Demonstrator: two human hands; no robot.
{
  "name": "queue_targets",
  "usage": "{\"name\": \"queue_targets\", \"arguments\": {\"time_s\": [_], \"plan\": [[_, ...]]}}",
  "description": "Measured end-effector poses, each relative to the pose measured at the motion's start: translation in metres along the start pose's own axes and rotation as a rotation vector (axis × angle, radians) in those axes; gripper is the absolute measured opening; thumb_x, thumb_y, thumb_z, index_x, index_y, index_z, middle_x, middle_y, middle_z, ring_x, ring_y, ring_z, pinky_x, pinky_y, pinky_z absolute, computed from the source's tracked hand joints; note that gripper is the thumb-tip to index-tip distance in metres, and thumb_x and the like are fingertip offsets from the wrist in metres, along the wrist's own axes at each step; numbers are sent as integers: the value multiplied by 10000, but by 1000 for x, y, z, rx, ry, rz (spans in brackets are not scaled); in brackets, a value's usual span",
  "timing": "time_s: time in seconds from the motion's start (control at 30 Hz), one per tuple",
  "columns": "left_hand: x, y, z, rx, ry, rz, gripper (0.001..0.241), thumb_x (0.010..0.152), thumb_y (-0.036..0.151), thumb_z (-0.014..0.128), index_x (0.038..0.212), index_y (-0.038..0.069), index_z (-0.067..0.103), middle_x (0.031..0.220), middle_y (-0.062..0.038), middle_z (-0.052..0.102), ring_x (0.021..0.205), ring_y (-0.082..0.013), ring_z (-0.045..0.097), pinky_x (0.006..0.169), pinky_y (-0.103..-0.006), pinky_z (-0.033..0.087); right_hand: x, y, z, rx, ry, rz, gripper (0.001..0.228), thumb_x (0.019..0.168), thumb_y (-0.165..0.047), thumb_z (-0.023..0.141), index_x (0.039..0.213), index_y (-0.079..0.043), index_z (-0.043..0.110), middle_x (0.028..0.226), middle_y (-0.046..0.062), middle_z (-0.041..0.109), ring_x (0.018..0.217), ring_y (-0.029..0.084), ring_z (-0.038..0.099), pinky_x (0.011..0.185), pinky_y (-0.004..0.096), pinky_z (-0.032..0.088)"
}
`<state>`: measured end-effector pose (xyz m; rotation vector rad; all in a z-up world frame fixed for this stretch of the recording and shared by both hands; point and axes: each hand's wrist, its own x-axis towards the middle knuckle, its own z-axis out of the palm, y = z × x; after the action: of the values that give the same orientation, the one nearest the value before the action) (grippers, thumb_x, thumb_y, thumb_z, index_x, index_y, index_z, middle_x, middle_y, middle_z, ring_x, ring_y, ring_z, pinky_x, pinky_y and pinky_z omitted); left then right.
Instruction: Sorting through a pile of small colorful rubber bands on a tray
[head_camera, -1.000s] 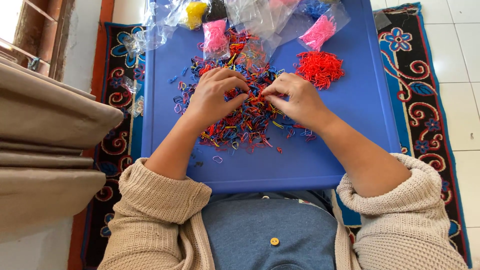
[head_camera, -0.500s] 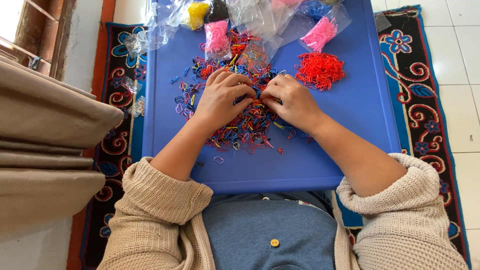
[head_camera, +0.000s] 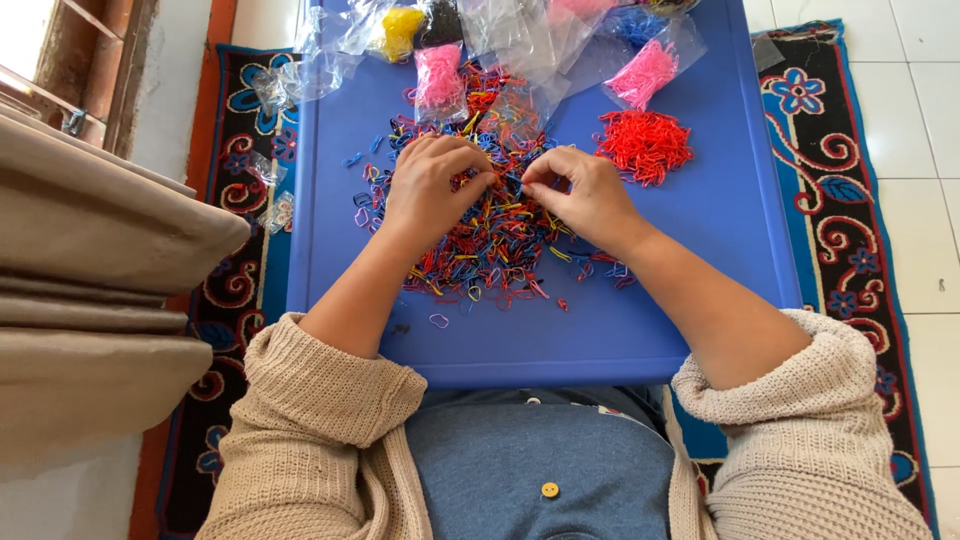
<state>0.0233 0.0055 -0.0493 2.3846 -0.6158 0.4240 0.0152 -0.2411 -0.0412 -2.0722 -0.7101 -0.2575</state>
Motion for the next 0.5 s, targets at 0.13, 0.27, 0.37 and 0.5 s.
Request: {"name": "queue_targets", "arguments": {"time_s": [0.13, 0.27, 0.37, 0.5], "plan": [[4, -4, -7, -38, -12, -41, 47, 977, 289, 753, 999, 251, 769, 987, 37, 725, 1011, -201, 694, 1077, -471, 421, 9, -11, -7, 53, -39, 43, 120, 874, -65, 806, 961, -133, 760, 774, 50, 682, 750, 210, 663, 691, 356, 526], [4, 6, -16, -160, 20, -57, 58, 954, 215, 757, 1007, 195, 768, 916, -8, 745, 888, -228, 730, 909, -439, 530, 16, -11, 3, 69, -54, 67, 142, 853, -100, 824, 972, -150, 764, 786, 61, 695, 766, 221, 690, 680, 347, 532], [5, 6, -15, -205, 36, -71, 67, 938, 171, 756, 1003, 178, 773, 903, -39, 741, 844, -261, 732, 817, -429, 568, 23, -13, 12, 98, -49, 151, 150, 871, -93, 799, 995, -174, 776, 790, 38, 706, 767, 193, 688, 691, 336, 535], [4, -2, -10, -236, 47, -91, 69, 928, 195, 769, 995, 211, 776, 898, -21, 739, 832, -257, 735, 774, -409, 586, 30, -5, 22, 117, -14, 224, 158, 878, -133, 786, 1014, -211, 772, 805, -3, 718, 776, 140, 689, 693, 301, 540]]}}
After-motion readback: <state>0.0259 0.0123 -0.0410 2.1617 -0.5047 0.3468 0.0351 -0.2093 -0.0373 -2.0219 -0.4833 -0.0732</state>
